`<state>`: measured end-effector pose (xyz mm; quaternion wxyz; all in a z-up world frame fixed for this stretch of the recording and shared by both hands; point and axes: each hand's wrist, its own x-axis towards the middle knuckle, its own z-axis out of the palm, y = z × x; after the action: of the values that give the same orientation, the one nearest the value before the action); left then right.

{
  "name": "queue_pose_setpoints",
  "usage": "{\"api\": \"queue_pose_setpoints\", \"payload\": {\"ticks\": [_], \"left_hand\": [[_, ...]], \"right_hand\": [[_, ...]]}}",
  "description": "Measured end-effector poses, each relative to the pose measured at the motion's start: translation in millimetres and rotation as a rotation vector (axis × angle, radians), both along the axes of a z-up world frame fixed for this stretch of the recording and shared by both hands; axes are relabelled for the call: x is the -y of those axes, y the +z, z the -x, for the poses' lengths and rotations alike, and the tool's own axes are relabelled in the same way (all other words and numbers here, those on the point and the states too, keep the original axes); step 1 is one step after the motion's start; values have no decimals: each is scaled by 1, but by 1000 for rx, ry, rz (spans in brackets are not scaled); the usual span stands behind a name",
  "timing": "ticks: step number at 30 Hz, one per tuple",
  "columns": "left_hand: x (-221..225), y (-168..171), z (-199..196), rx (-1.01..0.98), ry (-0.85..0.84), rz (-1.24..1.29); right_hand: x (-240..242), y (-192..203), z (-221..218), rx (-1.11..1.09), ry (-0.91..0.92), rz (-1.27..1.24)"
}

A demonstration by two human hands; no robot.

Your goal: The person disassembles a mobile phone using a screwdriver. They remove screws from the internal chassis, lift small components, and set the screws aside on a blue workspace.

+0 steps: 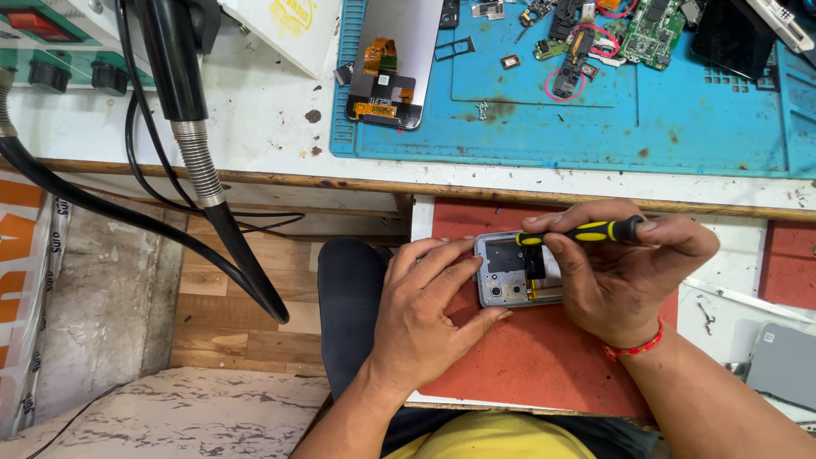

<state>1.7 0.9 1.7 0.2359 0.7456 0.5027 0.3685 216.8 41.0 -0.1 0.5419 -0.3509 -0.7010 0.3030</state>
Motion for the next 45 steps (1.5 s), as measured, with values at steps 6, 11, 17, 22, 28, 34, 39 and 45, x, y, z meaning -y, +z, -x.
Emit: {"api": "queue_pose_setpoints", "payload": {"ticks": [6,11,17,22,28,34,39,45], "left_hand": [[0,2,1,19,-6,2],[0,2,1,24,-1,1],[0,2,2,24,1,4],[0,0,1,23,-2,6],[1,0,2,30,-1,8],[0,0,2,26,-3,12],[0,0,2,27,-4,12],[1,1,3,48,1,1]], "right_hand": [[-1,-6,-2,4,22,-17],[-1,-4,1,3,6,-16],[-2,-3,2,6,18,-19],[-2,-4,2,25,15,-21],[-1,-4,2,34,10,-5],[-1,-7,1,39,7,-5],[-6,-3,7,39,17,-47],[-20,18,11,179,200,-92]]}}
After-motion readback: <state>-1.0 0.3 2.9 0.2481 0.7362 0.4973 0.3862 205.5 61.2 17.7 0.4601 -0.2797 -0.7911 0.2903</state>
